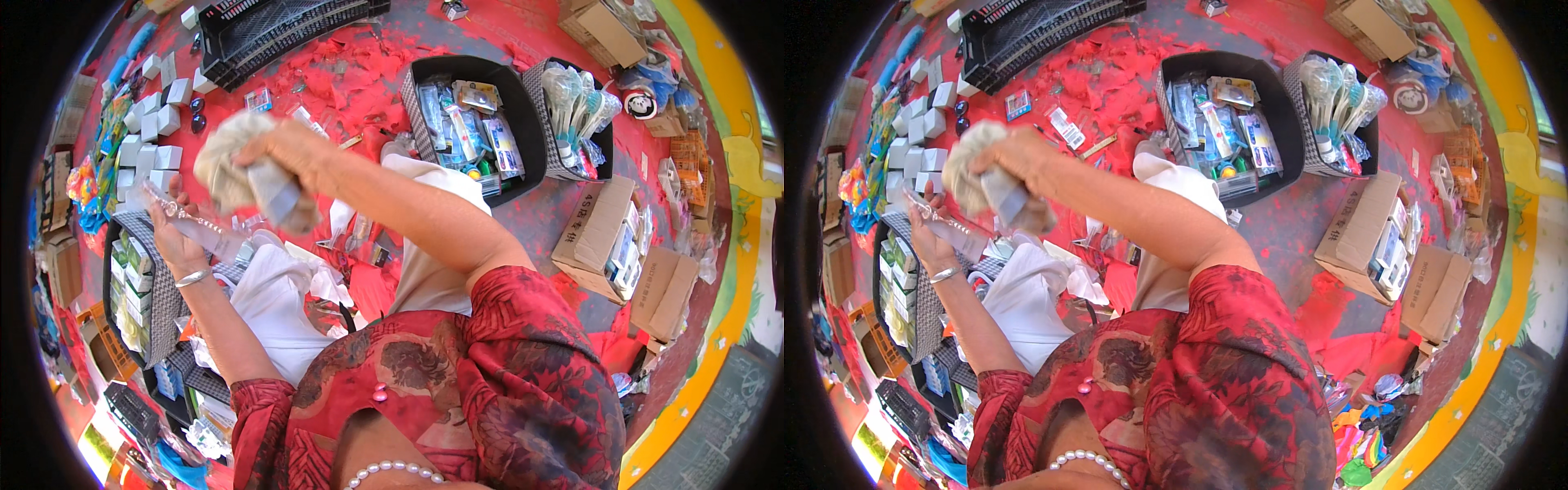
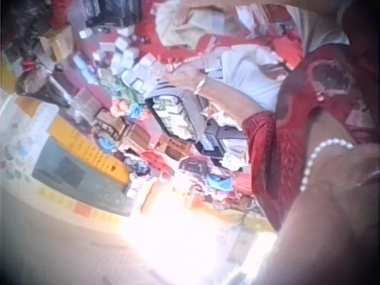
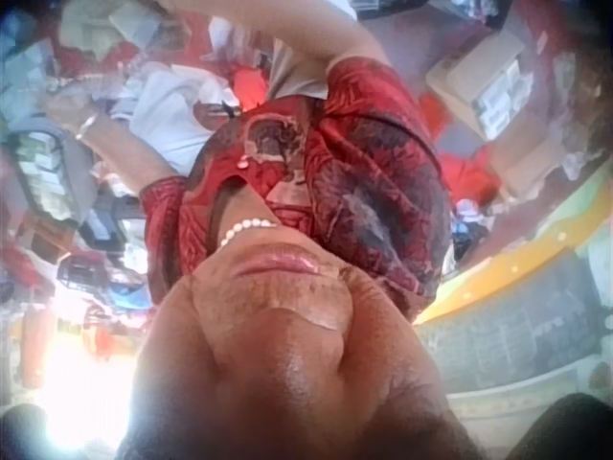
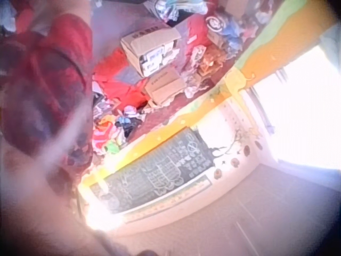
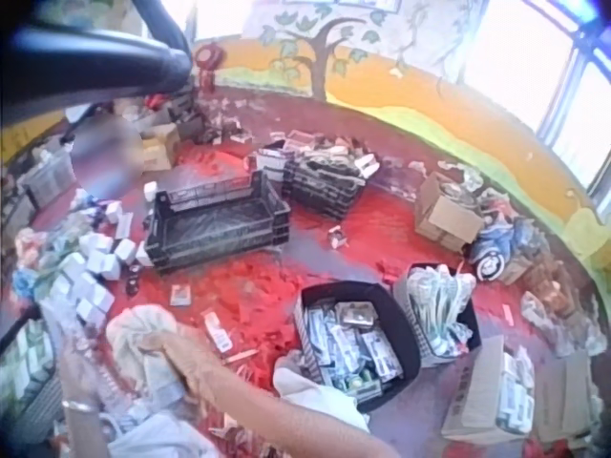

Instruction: The person sits on the floor and wipes multiple small packaged items with a cloth. They handle items one at a time, rubbing the cloth over the surfaces of each package before placing them aside.

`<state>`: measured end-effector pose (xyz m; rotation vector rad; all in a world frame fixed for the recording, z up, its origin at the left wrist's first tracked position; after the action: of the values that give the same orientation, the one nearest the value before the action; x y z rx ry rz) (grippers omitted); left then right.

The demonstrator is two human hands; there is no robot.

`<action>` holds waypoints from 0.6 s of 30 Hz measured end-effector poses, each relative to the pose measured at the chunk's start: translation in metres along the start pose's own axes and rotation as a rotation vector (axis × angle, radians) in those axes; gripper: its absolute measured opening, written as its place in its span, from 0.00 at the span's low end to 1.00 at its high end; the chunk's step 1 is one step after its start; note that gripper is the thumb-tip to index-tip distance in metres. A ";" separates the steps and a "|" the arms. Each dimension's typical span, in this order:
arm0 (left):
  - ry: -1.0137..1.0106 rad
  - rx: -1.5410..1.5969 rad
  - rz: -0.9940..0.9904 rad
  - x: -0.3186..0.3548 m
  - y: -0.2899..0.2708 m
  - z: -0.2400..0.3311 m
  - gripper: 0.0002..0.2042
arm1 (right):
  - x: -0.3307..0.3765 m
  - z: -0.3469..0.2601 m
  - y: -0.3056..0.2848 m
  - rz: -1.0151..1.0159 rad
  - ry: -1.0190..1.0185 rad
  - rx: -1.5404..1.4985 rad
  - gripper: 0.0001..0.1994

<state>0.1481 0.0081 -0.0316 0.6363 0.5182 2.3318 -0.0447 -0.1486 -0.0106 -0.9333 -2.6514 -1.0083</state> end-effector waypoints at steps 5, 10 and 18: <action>-0.357 0.031 -0.076 0.016 0.053 -0.056 0.18 | 0.005 -0.084 -0.006 0.075 -0.768 0.305 0.20; -0.571 -0.069 -0.401 0.058 0.120 -0.104 0.17 | 0.017 -0.078 0.032 0.036 -1.074 1.329 0.25; -0.573 0.262 -0.454 0.059 0.119 -0.081 0.22 | -0.026 -0.128 -0.061 0.323 -0.852 0.685 0.14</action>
<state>0.0050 -0.0509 -0.0175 1.1286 0.6193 1.5755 -0.0698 -0.2794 0.0445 -1.7563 -2.8947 0.4882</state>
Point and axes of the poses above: each hand's wrist, its own x-axis away from the middle knuckle, its own y-axis out of the palm, z = x × y, the point moved 8 cm from there along -x, towards the middle knuckle, and after that the axes turned 9 degrees about -y, right-handed, at the moved point
